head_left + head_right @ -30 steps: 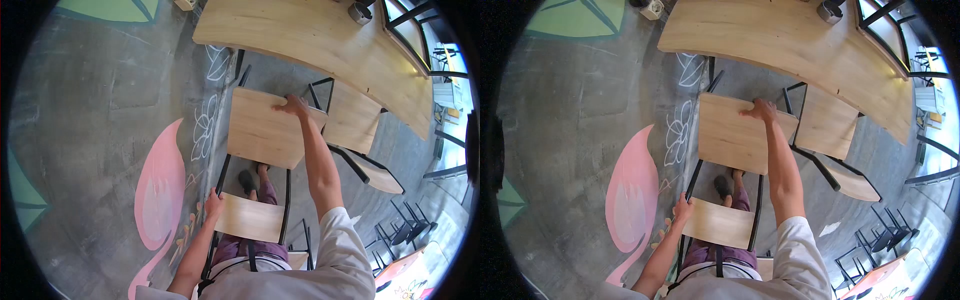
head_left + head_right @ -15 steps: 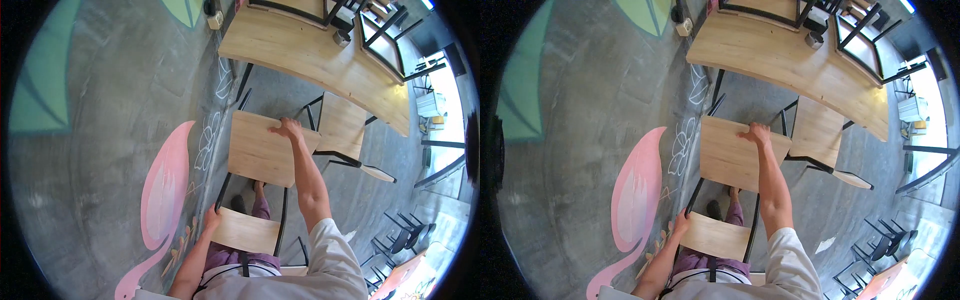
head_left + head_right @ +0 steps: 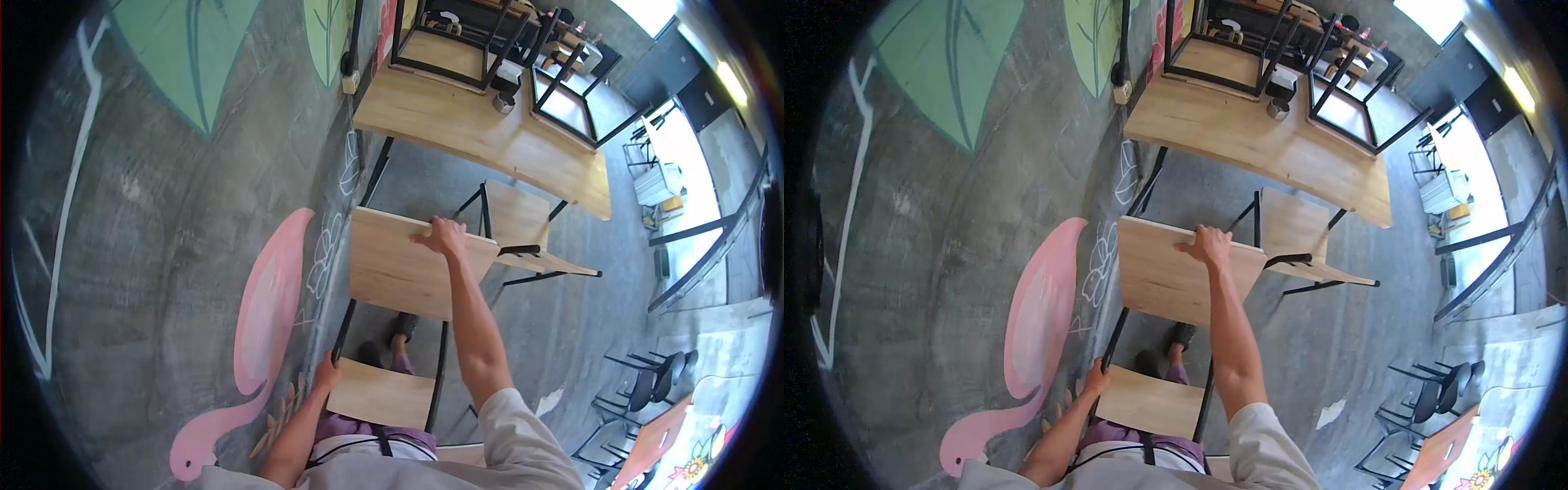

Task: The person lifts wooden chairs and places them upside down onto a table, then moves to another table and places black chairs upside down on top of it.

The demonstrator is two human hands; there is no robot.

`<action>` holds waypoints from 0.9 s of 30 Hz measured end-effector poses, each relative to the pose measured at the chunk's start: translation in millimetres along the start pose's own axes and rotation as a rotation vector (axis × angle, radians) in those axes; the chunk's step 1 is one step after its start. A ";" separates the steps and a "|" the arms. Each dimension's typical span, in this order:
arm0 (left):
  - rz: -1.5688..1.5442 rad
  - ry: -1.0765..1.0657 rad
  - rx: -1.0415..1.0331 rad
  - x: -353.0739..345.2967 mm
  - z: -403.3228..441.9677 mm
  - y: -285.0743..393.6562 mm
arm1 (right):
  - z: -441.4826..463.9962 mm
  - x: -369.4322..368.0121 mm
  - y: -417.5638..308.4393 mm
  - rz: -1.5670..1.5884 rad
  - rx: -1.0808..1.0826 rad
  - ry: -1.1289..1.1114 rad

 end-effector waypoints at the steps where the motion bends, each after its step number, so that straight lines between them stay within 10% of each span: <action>1: -0.030 0.011 -0.029 0.9 -7.3 1.3 | -10.3 6.2 -3.7 -0.002 0.002 0.018; 17: -0.107 -0.129 0.135 -9.3 -53.1 -42.9 | -129.2 54.3 -22.6 -0.029 0.021 0.301; 27: -0.132 -0.084 -0.111 -9.4 -54.4 -36.9 | -195.8 119.3 -19.1 -0.045 -0.005 0.391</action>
Point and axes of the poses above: each hand's wrist, its own z-axis towards the middle knuckle, its own x-axis out of the back of the hand, y = z × x, the point moved 1 cm from there along z, towards the middle knuckle, and after that the axes turned 14 degrees about -z, right-handed, at the moved point
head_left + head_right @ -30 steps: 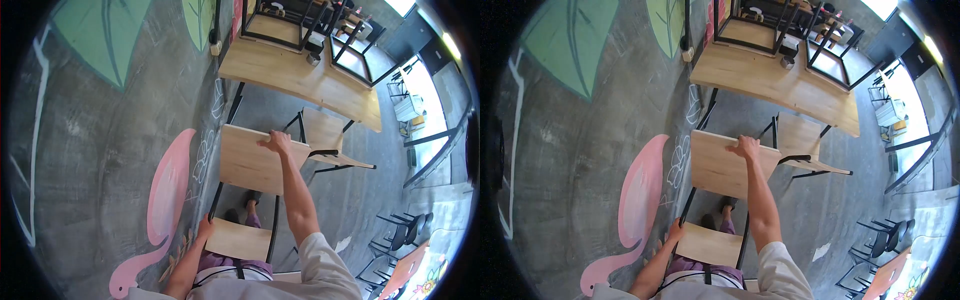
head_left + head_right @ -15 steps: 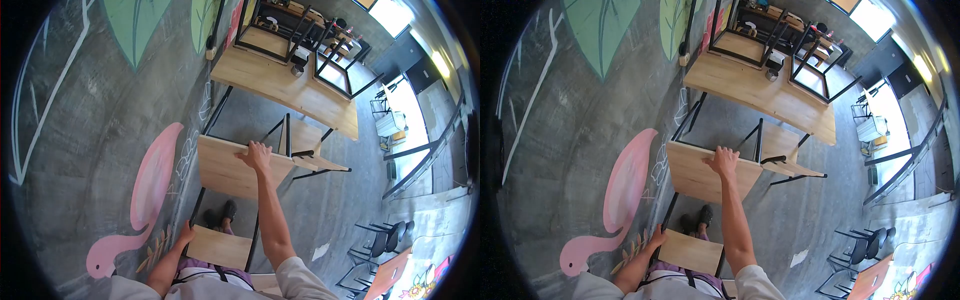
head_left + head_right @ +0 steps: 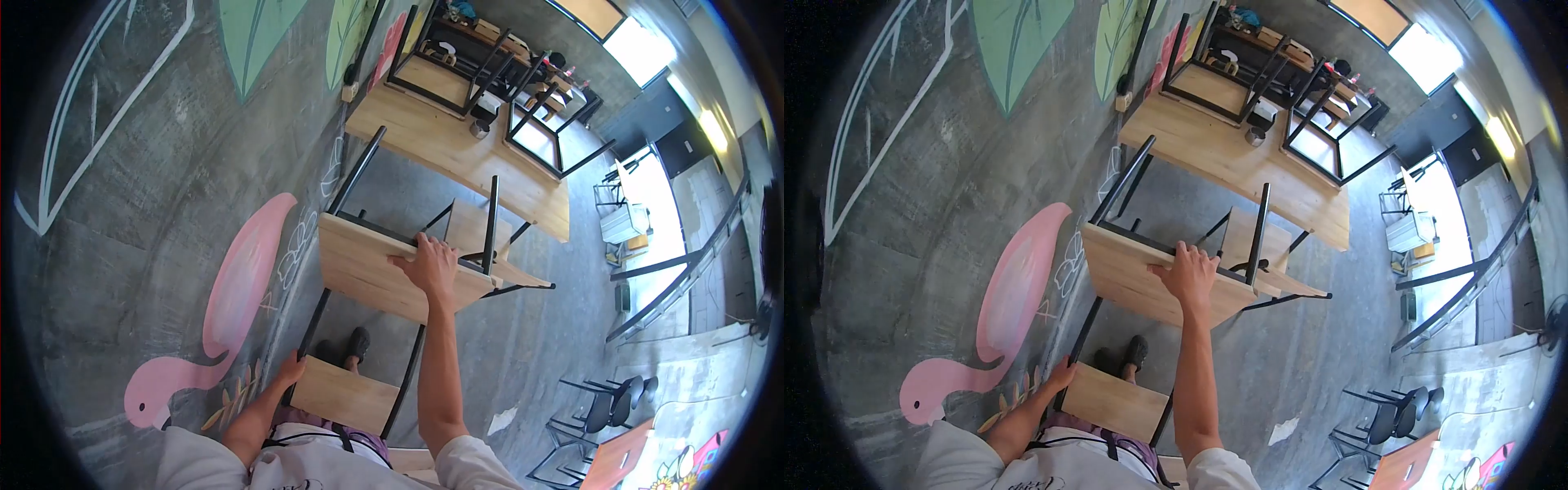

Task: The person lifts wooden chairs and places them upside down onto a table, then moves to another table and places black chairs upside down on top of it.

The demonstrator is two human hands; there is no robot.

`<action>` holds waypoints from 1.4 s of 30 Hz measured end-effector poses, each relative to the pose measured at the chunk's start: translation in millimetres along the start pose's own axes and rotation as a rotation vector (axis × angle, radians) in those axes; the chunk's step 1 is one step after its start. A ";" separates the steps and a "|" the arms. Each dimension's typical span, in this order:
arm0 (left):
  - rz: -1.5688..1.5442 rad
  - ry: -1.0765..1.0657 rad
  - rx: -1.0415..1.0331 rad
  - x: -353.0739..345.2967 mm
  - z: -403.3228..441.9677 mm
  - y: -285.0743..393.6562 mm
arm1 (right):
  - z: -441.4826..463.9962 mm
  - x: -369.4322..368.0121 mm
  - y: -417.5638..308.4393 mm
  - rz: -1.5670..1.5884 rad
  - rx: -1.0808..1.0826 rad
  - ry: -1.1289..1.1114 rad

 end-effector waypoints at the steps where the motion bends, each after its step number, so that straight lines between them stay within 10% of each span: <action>1: -0.004 -0.003 -0.009 2.3 -2.7 11.0 | -3.5 9.0 -0.7 -0.024 -0.003 -0.008; 7: -0.099 -0.158 0.161 20.8 -3.9 35.5 | -25.1 68.1 -5.9 0.037 -0.002 0.060; 9: 0.364 -0.257 -0.222 13.9 18.7 0.4 | -29.9 88.9 -4.5 0.047 0.015 0.072; 12: 0.164 0.043 -0.472 8.9 17.2 -7.4 | -36.1 116.2 -4.2 0.034 0.017 0.053; 23: -0.302 -0.159 0.036 3.4 94.1 10.0 | -79.9 201.6 1.6 0.095 -0.027 0.219; 25: -0.606 -0.377 0.354 10.8 110.5 43.4 | -94.9 222.6 -0.4 0.107 -0.035 0.238; 37: -1.021 -0.478 -0.221 77.6 173.3 462.4 | -162.0 268.8 26.3 0.143 -0.034 0.396; 42: -0.976 -0.687 -0.105 57.3 167.9 486.6 | -178.9 256.9 63.0 0.222 -0.088 0.388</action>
Point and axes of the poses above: each hand's wrist, its own z-axis towards the middle knuckle, its own x-axis out of the back of the hand, y = z × x, the point moved 1 cm from there along z, towards the middle knuckle, and after that the axes turned 14 degrees about -z, right-handed, at the moved point
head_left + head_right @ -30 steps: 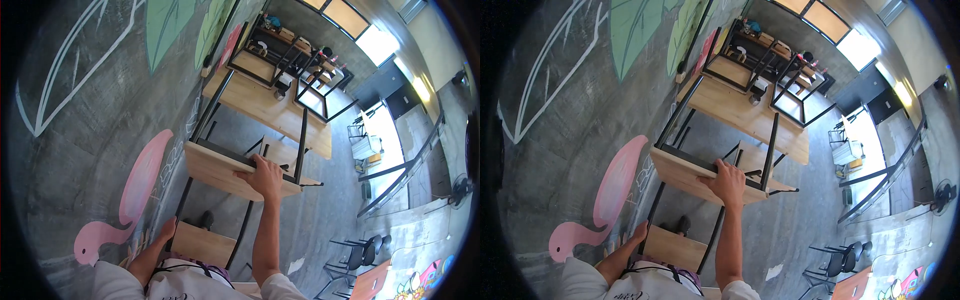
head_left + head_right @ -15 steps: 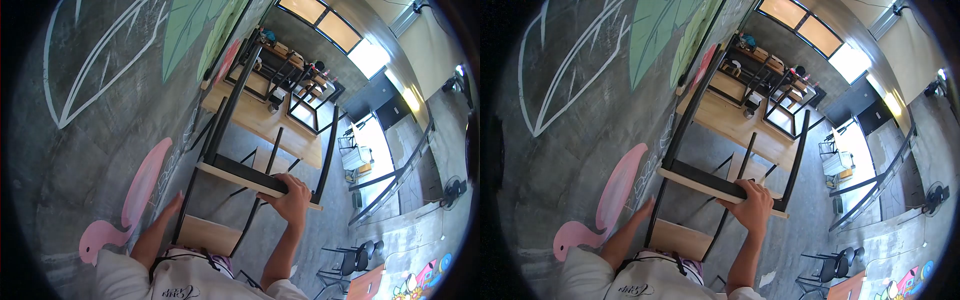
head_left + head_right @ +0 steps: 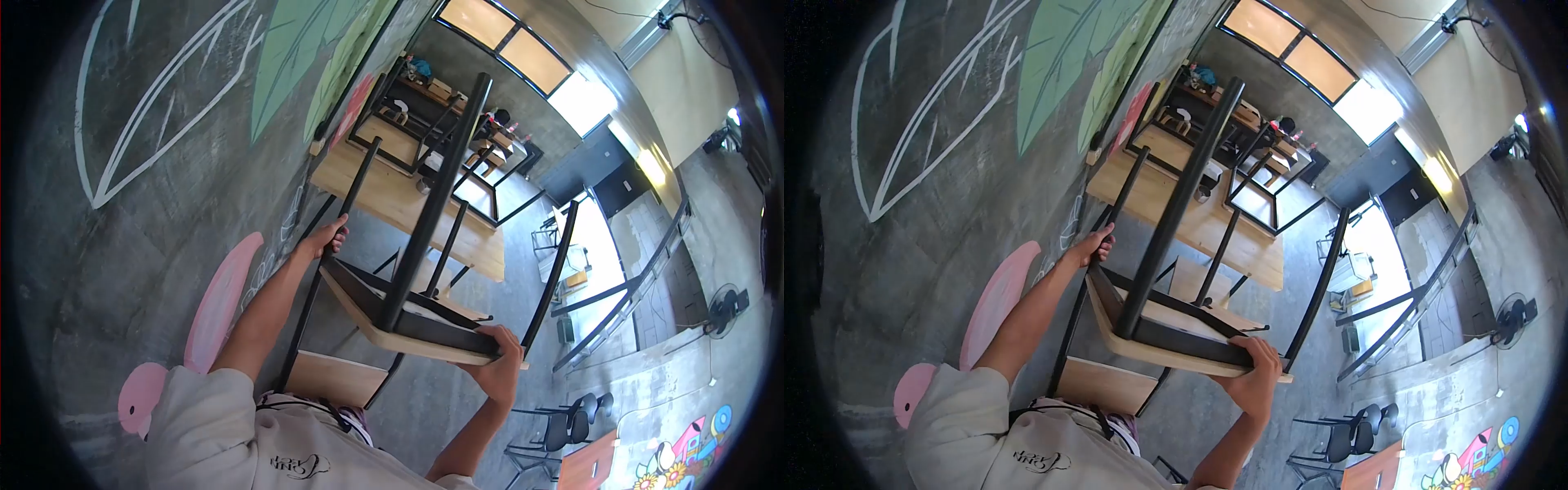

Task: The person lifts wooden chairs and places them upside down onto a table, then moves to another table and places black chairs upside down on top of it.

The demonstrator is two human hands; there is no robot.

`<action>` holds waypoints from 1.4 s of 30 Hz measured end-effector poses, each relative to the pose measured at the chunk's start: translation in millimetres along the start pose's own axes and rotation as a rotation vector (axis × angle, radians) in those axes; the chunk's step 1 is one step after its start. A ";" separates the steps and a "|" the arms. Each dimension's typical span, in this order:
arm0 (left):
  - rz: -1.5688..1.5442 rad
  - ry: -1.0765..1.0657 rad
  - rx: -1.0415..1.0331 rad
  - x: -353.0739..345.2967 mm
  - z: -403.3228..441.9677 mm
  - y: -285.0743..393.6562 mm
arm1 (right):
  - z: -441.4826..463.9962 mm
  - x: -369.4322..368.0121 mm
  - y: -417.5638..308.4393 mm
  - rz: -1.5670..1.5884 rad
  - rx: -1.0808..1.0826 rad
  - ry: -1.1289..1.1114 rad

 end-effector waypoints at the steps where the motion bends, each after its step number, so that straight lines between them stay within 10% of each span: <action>1: -0.003 -0.046 0.013 -0.8 -4.1 -0.3 | -4.1 -0.5 7.7 -0.001 -0.009 0.002; 8: -0.077 -0.210 0.031 10.4 -44.6 -12.3 | -33.8 -17.9 40.4 0.110 0.020 -0.053; 30: -0.050 0.360 -0.302 -6.3 -153.6 -31.0 | -58.6 -133.1 158.4 0.428 0.014 -0.146; 42: -0.034 0.387 -0.400 -79.4 -130.4 -53.0 | 27.7 -185.8 243.1 -0.021 0.288 -0.134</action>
Point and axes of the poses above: each hand's wrist, its own z-axis towards the middle knuckle, its own x-axis out of the back of the hand, y = z × x, the point moved 1 cm from there along z, towards the middle knuckle, and after that the axes turned 14 degrees about -z, right-handed, at the moved point
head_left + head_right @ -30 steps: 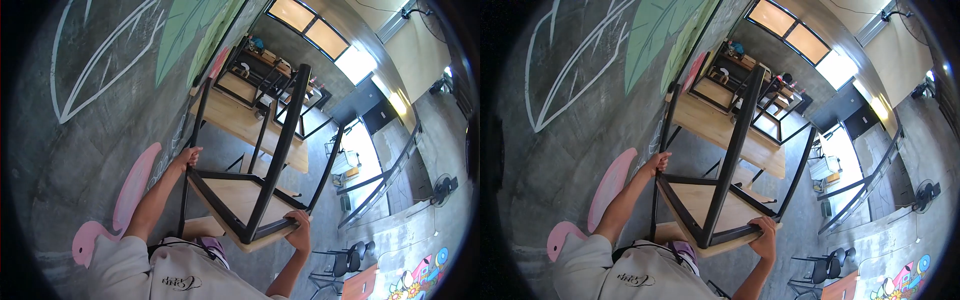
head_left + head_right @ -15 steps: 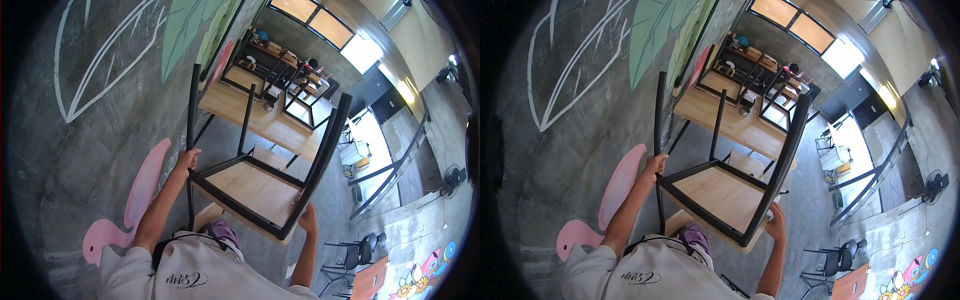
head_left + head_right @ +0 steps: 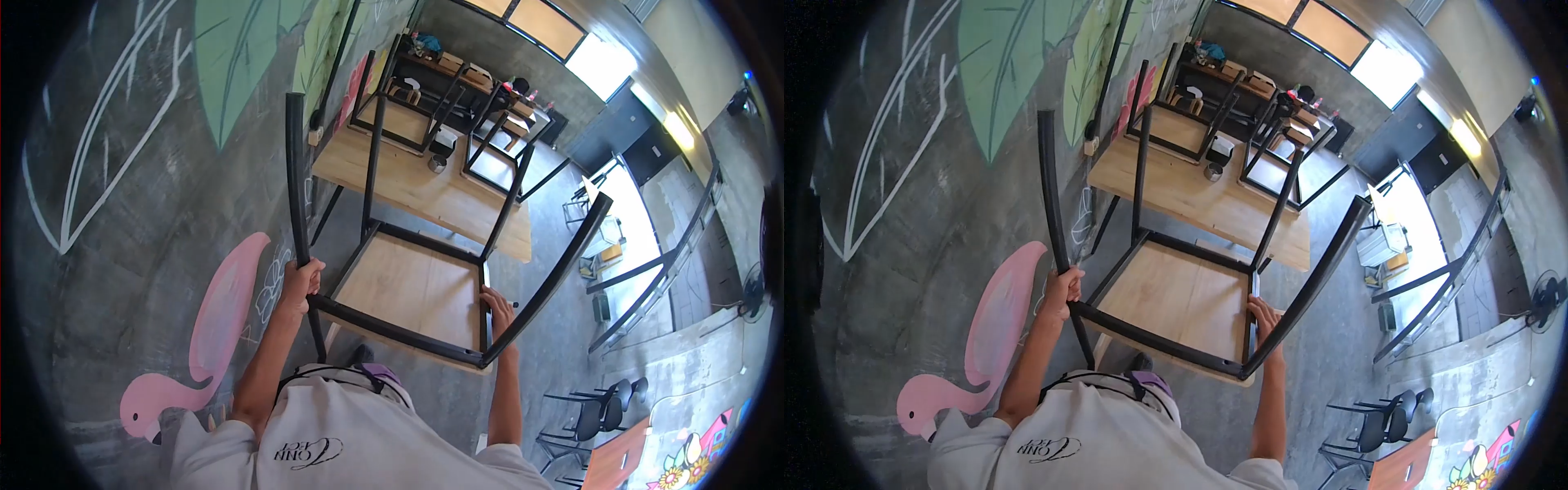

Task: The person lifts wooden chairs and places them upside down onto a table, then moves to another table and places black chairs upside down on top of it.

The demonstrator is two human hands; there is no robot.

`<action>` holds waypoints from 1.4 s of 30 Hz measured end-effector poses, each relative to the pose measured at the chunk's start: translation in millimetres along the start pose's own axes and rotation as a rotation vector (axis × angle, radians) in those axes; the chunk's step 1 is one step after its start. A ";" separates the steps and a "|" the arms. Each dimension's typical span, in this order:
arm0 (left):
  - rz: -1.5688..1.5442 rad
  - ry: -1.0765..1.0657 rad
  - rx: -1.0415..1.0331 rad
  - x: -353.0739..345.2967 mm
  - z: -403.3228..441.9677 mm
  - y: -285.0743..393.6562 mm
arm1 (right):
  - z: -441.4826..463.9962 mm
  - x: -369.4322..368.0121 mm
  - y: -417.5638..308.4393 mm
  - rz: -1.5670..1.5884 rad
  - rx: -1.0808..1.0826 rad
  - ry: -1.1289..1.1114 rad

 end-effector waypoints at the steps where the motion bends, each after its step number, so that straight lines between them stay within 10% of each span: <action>1: -0.016 0.025 -0.031 -8.1 -0.2 -4.1 | 7.7 -3.3 11.1 0.020 -0.047 -0.067; 13: 0.028 0.049 -0.203 -91.1 22.9 -37.0 | 95.8 -50.2 131.0 -0.057 0.023 -0.019; 19: 0.050 0.072 -0.262 -118.2 42.3 -54.4 | 135.8 -36.3 146.8 1.632 -0.341 0.077; 27: 0.031 0.217 -0.321 -131.2 45.4 -66.6 | 226.0 -71.4 111.8 1.231 -0.867 0.480; 42: 0.115 0.066 -0.166 -139.2 63.4 -41.6 | 298.4 -106.7 110.3 1.083 -1.037 0.617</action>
Point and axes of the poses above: each hand's wrist, its own z-axis towards the middle knuckle, its own x-axis out of the back of the hand, y = z × x, the point moved 1 cm from there along z, towards the middle knuckle, and after that the axes turned 14 degrees about -z, right-handed, at the moved point
